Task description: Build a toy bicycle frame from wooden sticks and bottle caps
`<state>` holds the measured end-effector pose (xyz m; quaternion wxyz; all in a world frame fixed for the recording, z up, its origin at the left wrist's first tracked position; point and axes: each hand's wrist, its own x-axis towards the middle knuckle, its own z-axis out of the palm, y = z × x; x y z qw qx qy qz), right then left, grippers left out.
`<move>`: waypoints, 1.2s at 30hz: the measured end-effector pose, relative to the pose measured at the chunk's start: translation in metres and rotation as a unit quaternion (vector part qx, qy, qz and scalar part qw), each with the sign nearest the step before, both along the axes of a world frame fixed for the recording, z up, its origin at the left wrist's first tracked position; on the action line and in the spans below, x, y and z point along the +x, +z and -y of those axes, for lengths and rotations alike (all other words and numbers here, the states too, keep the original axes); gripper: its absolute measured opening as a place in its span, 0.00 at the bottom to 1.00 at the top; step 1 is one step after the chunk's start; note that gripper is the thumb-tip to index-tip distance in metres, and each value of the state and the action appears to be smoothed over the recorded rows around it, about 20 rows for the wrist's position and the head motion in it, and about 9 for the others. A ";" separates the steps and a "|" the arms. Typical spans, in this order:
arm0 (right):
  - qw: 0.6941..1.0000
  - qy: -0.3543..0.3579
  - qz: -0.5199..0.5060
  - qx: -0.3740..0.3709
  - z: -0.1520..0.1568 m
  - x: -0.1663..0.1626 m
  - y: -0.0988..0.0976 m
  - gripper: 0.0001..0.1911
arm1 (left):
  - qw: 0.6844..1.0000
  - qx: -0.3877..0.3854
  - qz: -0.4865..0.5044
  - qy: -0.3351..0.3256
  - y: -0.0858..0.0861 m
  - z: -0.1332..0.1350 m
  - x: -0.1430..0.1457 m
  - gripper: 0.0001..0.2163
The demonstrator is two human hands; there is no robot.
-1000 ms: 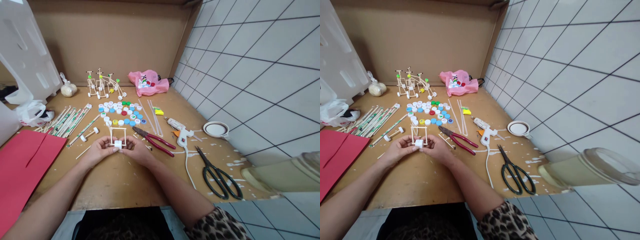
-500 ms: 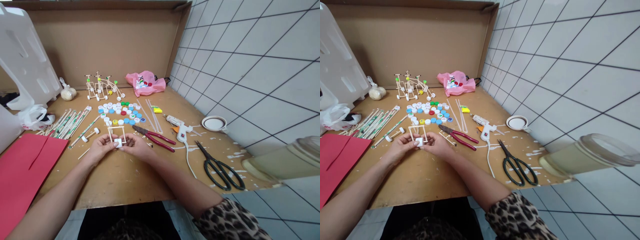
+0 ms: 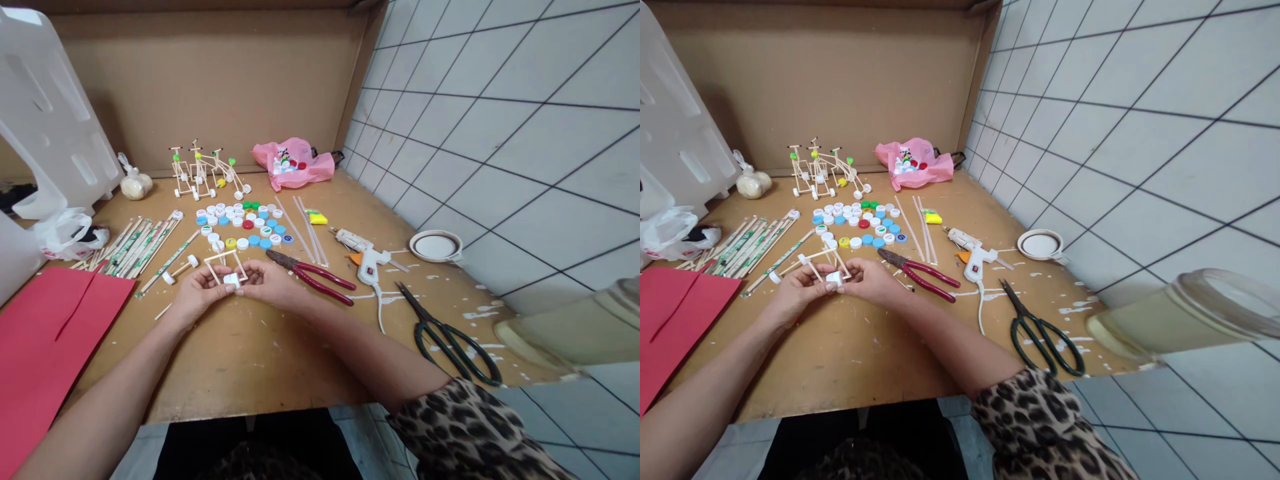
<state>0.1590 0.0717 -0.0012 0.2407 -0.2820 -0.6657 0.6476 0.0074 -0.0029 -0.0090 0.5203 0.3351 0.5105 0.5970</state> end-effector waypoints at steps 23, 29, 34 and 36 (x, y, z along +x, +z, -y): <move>0.992 -0.011 0.032 0.120 0.003 0.015 -0.001 0.05 | 0.997 -0.005 -0.067 -0.036 0.001 0.001 -0.003 0.21; 0.990 -0.013 0.031 0.139 0.002 0.015 -0.006 0.06 | 0.996 -0.019 -0.068 -0.048 0.002 0.001 -0.005 0.19; 0.989 -0.016 0.023 0.142 0.004 0.014 -0.007 0.08 | 0.997 -0.012 -0.065 -0.050 0.001 0.002 -0.005 0.19; 0.989 -0.019 0.022 0.147 0.004 0.014 -0.006 0.08 | 0.997 -0.007 -0.060 -0.047 0.001 0.002 -0.005 0.20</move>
